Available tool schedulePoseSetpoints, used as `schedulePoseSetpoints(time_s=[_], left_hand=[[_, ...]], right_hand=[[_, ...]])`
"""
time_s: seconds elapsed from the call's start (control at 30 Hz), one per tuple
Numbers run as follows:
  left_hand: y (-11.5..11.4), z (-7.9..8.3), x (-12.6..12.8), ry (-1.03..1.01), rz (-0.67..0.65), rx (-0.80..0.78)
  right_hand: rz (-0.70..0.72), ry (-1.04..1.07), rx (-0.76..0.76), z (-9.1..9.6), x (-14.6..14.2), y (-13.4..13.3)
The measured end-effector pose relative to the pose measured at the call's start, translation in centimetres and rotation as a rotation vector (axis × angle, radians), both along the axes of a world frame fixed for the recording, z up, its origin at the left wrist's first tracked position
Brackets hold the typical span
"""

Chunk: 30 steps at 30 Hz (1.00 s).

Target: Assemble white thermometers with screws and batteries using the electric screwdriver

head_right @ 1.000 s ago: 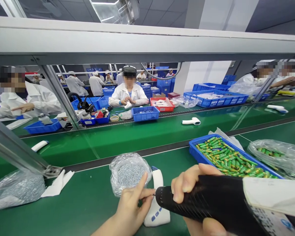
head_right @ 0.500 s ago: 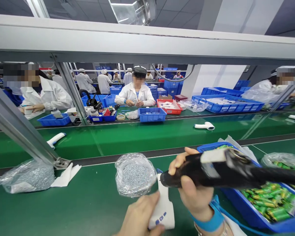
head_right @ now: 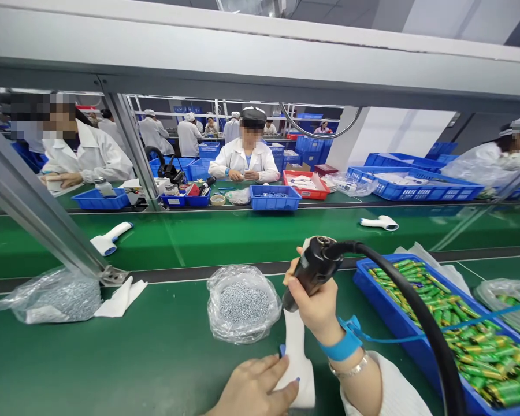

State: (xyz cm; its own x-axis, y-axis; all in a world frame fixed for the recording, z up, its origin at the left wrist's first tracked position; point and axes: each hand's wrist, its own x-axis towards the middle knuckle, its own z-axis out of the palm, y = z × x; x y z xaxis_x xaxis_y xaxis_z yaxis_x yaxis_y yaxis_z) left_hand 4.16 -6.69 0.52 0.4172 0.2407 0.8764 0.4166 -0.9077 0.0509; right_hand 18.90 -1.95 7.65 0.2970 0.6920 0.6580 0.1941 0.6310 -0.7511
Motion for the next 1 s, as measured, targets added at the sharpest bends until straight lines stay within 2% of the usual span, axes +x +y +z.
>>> schedulePoseSetpoints(time_s=[0.23, 0.43, 0.67, 0.87, 1.0], left_hand=[[-0.4, -0.2, 0.3, -0.012, 0.035, -0.019], [-0.7, -0.5, 0.0, 0.075, 0.006, -0.062], [-1.0, 0.5, -0.8, 0.181, -0.011, -0.127], [-0.7, 0.9, -1.4, 0.293, -0.056, -0.178], [-0.9, 0.4, -1.4, 0.292, -0.06, -0.168]], right_hand=[[-0.008, -0.055, -0.063, -0.4, 0.1, 0.9], [0.037, -0.089, -0.122, -0.4, 0.5, 1.2], [0.126, -0.104, -0.2, -0.5, 0.3, 1.1], [0.125, -0.062, -0.174, -0.1, 0.5, 1.3], [0.101, -0.025, -0.135, 0.1, 0.4, 1.5]])
